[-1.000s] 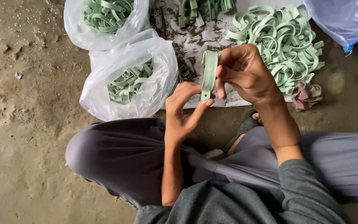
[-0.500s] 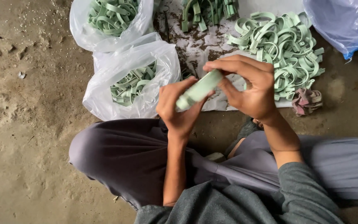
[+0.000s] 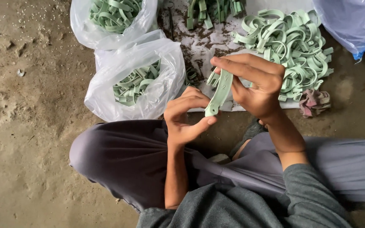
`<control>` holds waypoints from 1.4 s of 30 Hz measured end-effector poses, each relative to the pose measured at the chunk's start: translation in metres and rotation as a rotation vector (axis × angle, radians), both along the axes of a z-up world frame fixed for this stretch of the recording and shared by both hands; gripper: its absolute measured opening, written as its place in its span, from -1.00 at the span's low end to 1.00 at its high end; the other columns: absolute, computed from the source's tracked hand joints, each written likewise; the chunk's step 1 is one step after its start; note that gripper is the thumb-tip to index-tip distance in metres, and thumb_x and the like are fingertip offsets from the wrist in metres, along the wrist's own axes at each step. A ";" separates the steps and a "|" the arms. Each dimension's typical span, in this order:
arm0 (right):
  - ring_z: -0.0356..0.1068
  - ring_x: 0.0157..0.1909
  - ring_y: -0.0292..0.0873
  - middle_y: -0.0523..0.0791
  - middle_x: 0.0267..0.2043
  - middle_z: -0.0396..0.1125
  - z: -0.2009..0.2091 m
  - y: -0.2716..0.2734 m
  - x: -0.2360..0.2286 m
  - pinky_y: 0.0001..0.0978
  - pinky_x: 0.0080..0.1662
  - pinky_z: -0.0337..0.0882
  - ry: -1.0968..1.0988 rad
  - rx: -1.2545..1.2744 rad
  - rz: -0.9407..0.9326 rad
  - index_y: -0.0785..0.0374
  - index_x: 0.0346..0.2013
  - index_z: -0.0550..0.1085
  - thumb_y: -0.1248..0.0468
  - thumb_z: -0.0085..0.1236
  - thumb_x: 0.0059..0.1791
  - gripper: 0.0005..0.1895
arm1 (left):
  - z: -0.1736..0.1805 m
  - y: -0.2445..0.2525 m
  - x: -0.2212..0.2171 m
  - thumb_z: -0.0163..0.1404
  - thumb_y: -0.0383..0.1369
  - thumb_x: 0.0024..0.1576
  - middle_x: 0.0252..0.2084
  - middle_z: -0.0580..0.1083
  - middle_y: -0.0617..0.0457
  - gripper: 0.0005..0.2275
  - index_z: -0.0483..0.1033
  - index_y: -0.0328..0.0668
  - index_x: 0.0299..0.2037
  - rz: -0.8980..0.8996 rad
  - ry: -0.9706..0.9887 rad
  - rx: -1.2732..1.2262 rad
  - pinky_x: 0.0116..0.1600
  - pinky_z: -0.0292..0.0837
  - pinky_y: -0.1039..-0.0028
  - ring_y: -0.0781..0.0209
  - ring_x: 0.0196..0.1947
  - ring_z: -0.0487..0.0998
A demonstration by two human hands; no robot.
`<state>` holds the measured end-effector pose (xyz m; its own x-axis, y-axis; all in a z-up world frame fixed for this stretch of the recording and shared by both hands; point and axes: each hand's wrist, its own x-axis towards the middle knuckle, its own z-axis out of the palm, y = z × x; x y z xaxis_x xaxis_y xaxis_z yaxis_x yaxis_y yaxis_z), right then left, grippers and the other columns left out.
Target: Sorting and inspecting curved green plastic handles and placing them into plastic bags on the floor.
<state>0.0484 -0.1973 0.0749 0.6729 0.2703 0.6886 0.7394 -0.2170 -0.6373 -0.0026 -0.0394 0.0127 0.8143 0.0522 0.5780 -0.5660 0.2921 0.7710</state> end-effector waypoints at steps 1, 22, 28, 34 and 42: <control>0.54 -0.29 0.01 0.11 -0.29 0.51 0.001 0.001 0.000 -0.17 -0.17 0.57 0.000 0.001 0.002 0.53 -0.15 0.62 0.73 0.20 0.00 -0.79 | 0.000 0.001 0.000 0.29 -0.33 0.04 -0.54 0.51 -0.03 -0.78 0.61 -0.40 -0.34 0.002 0.000 0.001 -0.16 0.37 0.28 0.05 -0.55 0.44; 0.51 -0.28 -0.25 -0.09 -0.29 0.49 -0.188 0.096 0.168 -0.43 -0.22 0.62 0.892 0.001 0.327 0.32 -0.18 0.58 0.30 0.31 0.03 -0.85 | -0.021 0.042 0.001 0.08 -0.30 0.26 0.17 0.38 -0.14 -0.64 0.37 -0.27 0.20 0.963 0.475 0.518 0.20 0.49 0.24 -0.03 0.14 0.48; 0.62 -0.25 -0.09 0.01 -0.14 0.54 -0.312 0.200 0.262 -0.29 -0.18 0.78 0.984 0.221 0.198 0.42 -0.07 0.54 0.29 0.39 -0.08 -0.65 | -0.024 0.043 0.006 0.09 -0.26 0.24 0.07 0.45 -0.12 -0.65 0.40 -0.25 0.16 0.904 0.528 0.491 0.02 0.53 0.33 0.08 -0.10 0.55; 0.64 -0.04 0.00 0.19 0.25 0.35 -0.305 0.101 0.229 -0.23 -0.03 0.73 0.819 0.386 0.189 0.38 0.32 0.27 0.11 0.30 0.03 -0.32 | -0.018 0.040 0.010 0.10 -0.37 0.23 0.06 0.48 -0.07 -0.69 0.39 -0.27 0.13 0.790 0.531 0.493 -0.02 0.45 0.36 0.10 -0.13 0.54; 0.57 -0.33 -0.19 -0.28 -0.43 0.54 -0.389 -0.189 0.202 -0.27 -0.19 0.45 0.336 -0.293 -1.028 0.01 -0.33 0.60 0.29 0.26 -0.17 -0.86 | -0.005 0.013 0.013 0.06 -0.40 0.27 0.04 0.49 -0.04 -0.72 0.38 -0.25 0.15 0.681 0.560 0.484 -0.02 0.45 0.37 0.13 -0.06 0.56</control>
<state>0.2506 -0.3866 -0.3136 0.8092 -0.3994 0.4309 -0.0781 -0.8001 -0.5948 0.0103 -0.0261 0.0080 0.8594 0.4692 0.2033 -0.0153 -0.3738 0.9274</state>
